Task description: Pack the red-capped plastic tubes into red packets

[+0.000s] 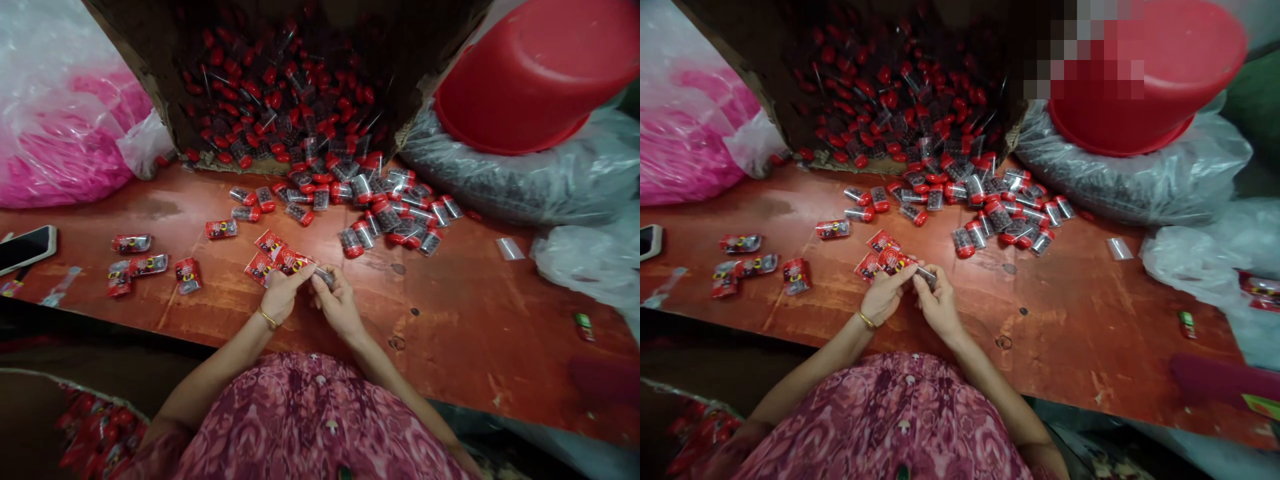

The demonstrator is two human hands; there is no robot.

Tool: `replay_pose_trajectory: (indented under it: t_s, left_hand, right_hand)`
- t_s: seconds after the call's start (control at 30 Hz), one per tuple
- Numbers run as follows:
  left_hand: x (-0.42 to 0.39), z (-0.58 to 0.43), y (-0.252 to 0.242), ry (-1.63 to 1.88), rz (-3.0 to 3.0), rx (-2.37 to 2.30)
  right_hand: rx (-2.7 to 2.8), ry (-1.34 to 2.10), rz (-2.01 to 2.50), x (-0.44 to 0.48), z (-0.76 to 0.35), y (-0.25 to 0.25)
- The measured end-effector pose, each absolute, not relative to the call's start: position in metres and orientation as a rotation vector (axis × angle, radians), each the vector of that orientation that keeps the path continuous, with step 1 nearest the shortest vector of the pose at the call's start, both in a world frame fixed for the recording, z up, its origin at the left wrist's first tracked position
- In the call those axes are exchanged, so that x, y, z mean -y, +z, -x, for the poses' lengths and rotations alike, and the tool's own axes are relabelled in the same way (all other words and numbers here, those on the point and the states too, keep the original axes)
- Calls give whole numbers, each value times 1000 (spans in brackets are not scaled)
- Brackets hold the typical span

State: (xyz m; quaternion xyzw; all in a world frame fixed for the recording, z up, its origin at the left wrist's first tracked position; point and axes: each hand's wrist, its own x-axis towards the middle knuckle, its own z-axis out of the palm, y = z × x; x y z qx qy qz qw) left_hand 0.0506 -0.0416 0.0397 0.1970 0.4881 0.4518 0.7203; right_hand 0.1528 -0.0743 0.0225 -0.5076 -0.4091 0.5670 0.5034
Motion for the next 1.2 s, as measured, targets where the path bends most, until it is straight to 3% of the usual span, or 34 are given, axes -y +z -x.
replay_pose_trajectory:
  t_s: [0.17, 0.37, 0.6, 0.8, 0.87, 0.97, 1.07, 1.2]
  left_hand:
    - [37, -45, 39, 1022, -388, -992]
    - [47, -48, 33, 947, -445, -917]
    - [44, -10, 44, 976, -294, -1069]
    - [23, 66, 48, 1533, 146, -1299]
    - [23, 76, 48, 1618, 138, -1260]
    - [30, 67, 47, 1465, 59, -1279]
    - [39, 45, 42, 1236, -290, -1450]
    - [47, 24, 32, 1245, -725, -1553]
  right_hand:
    - [1027, 1520, 1123, 75, -163, 26]
    - [997, 1447, 1228, 68, -158, 14]
    - [1487, 931, 1423, 53, -159, 6]
    - [1783, 54, 1874, 24, -215, 5]
    - [1871, -1, 1923, 21, -225, -2]
    - [2012, 38, 1823, 29, -231, -10]
    - [2064, 79, 1678, 43, -233, -12]
    - [2039, 59, 1599, 57, -235, -12]
